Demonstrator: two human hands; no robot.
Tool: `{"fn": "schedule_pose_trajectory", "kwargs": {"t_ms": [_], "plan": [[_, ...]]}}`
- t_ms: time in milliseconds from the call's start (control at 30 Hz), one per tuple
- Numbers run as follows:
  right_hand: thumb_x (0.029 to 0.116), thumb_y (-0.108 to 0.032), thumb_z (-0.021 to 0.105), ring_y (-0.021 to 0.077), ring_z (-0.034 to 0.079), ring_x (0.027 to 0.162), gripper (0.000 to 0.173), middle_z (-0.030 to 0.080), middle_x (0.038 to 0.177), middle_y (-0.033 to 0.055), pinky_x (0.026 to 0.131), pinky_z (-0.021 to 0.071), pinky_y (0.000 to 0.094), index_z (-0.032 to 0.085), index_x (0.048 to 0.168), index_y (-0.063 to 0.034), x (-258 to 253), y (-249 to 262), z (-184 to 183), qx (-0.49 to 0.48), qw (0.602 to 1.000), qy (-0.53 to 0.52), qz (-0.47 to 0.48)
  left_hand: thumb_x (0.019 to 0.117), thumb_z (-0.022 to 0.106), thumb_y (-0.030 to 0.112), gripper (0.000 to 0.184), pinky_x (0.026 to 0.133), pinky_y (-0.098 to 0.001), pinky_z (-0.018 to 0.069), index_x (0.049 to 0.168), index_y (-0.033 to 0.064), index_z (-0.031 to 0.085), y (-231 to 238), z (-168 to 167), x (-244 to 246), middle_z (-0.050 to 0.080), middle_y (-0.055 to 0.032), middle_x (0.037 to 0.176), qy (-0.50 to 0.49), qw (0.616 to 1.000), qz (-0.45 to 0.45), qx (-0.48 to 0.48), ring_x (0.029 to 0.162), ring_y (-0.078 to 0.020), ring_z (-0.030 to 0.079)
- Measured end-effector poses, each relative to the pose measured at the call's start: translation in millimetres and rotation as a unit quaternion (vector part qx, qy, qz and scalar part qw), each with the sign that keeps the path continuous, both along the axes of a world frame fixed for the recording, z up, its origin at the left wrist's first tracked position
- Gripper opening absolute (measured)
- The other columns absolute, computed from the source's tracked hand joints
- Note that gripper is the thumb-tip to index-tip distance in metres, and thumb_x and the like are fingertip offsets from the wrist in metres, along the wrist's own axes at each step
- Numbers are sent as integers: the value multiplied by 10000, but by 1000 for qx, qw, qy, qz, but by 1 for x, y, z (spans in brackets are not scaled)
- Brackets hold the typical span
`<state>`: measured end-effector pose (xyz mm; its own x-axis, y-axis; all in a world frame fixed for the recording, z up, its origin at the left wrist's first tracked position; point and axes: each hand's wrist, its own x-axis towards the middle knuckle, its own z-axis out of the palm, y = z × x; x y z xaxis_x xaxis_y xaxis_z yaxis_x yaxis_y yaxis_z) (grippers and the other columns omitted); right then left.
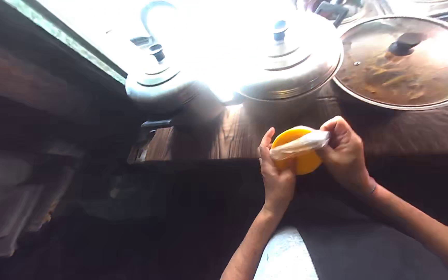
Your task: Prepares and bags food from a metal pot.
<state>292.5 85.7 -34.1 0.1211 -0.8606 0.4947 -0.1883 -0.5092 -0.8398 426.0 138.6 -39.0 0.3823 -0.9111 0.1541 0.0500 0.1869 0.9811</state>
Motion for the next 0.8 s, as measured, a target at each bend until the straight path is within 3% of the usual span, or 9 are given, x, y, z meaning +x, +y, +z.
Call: {"fn": "schedule_pose_trajectory", "kwargs": {"t_ms": [67, 133, 233, 300, 367, 433, 600, 733, 800], "plan": [[992, -335, 662, 81, 605, 610, 343, 644, 728, 61, 550, 506, 228, 608, 1015, 3, -4, 15, -7, -132, 984, 118, -23, 944, 469, -104, 295, 661, -220, 588, 1228, -25, 487, -14, 11, -8, 680, -42, 899, 200, 973, 36, 110, 732, -57, 680], [1045, -263, 574, 195, 591, 549, 306, 616, 667, 96, 485, 467, 316, 636, 846, -38, -12, 22, -21, -256, 945, 205, -2, 1039, 391, -22, 107, 514, -191, 547, 1047, 24, 487, -27, 26, -4, 638, -41, 728, 344, 914, 58, 209, 573, -72, 638], [1035, -205, 536, 198, 565, 518, 246, 602, 674, 62, 448, 428, 327, 632, 842, -87, -27, 22, -37, -283, 911, 276, 117, 1066, 388, 11, 122, 569, -204, 578, 1036, 20, 506, -27, 34, -2, 648, -48, 747, 371, 905, 76, 195, 606, -93, 665], [1037, -312, 588, 158, 669, 656, 292, 710, 845, 101, 565, 548, 291, 664, 1032, -30, -34, 11, -29, -193, 955, 198, 102, 1023, 378, -63, 150, 627, -236, 607, 1083, 25, 484, -21, 27, -5, 675, -15, 789, 275, 952, 58, 124, 660, -85, 688], [1025, -377, 619, 92, 635, 702, 401, 700, 969, 117, 620, 540, 224, 605, 1205, -19, -39, -5, -14, -135, 979, 124, 90, 974, 392, -90, 202, 671, -263, 615, 1128, 9, 476, -17, 19, -11, 678, 2, 840, 205, 974, 56, 82, 716, -81, 696], [1040, -234, 601, 106, 689, 841, 230, 711, 1038, 131, 719, 565, 210, 649, 1118, -23, -38, -14, -9, -190, 967, 120, 116, 958, 380, -103, 223, 691, -268, 617, 1097, 25, 497, -15, 18, -18, 690, 8, 835, 220, 970, 65, 85, 738, -82, 705], [1023, -102, 535, 191, 578, 612, 139, 654, 871, 70, 500, 456, 315, 672, 1005, -120, -48, -7, -12, -367, 863, 263, 228, 1054, 211, 40, 340, 662, -264, 616, 1029, 47, 551, -13, 11, -16, 716, -33, 799, 346, 932, 62, 85, 723, -109, 718], [1026, -305, 612, 196, 729, 833, 272, 749, 992, 95, 710, 611, 348, 745, 1100, -79, -107, -75, 12, -254, 935, 245, -21, 947, 419, -32, 286, 759, -234, 614, 1166, 109, 537, 4, -1, -8, 731, 100, 962, 102, 988, 109, -35, 878, -23, 713], [1008, -332, 635, 346, 711, 864, 366, 690, 1082, 201, 673, 591, 491, 696, 1219, -38, -143, -129, 29, -155, 918, 327, -163, 996, 617, 186, 282, 951, -203, 541, 1277, 178, 619, 15, -2, 5, 678, 156, 1202, -109, 983, 90, -117, 1109, 11, 639]]}}
